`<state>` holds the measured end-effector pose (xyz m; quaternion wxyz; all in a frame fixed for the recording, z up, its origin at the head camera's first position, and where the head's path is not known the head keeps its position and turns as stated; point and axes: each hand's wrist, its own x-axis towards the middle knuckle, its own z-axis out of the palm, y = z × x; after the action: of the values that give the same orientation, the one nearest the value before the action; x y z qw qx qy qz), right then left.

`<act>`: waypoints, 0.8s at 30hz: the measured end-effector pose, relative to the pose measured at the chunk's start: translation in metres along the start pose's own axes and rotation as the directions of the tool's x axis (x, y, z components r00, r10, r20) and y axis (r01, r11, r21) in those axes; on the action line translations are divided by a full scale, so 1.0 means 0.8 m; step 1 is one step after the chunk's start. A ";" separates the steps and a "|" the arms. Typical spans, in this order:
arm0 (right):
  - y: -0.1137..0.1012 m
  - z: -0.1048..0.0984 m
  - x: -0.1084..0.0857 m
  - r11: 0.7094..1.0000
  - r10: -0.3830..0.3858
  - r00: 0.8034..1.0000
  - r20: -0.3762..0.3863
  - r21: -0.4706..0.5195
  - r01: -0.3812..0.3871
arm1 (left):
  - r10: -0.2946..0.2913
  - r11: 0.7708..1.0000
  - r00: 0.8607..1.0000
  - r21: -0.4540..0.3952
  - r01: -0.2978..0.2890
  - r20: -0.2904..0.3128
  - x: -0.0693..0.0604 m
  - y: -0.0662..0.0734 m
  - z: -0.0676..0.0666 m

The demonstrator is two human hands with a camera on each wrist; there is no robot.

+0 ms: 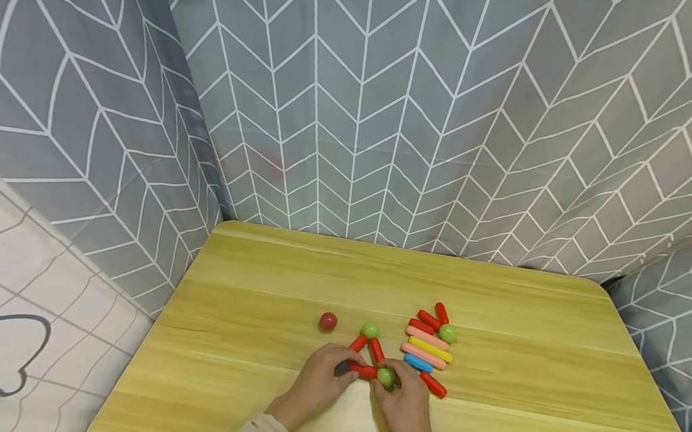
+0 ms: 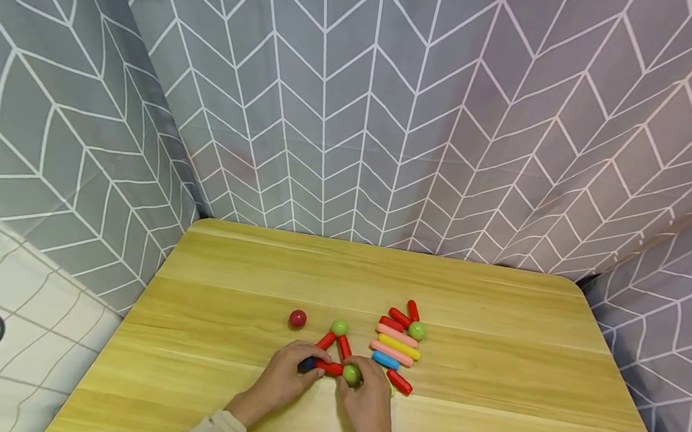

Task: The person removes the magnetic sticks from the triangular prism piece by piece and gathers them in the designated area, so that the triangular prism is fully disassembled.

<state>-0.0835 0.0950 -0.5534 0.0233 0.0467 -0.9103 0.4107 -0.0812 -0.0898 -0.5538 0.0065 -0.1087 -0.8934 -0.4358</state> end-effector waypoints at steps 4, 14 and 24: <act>0.001 -0.001 0.000 1.000 0.001 1.000 -0.002 0.023 -0.001 | -0.007 1.000 1.000 0.004 0.007 0.004 0.001 -0.001 0.000; 0.000 -0.004 -0.002 0.985 0.108 0.994 0.025 0.135 -0.110 | -0.009 1.000 1.000 0.004 0.009 0.004 0.000 -0.001 0.001; -0.002 -0.008 -0.003 0.978 0.115 0.993 0.027 0.170 -0.118 | -0.005 1.000 1.000 0.003 0.005 -0.003 0.000 -0.001 -0.001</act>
<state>-0.0810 0.0987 -0.5483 -0.0129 -0.0014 -0.8729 0.4878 -0.0812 -0.0906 -0.5541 0.0069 -0.1061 -0.8944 -0.4344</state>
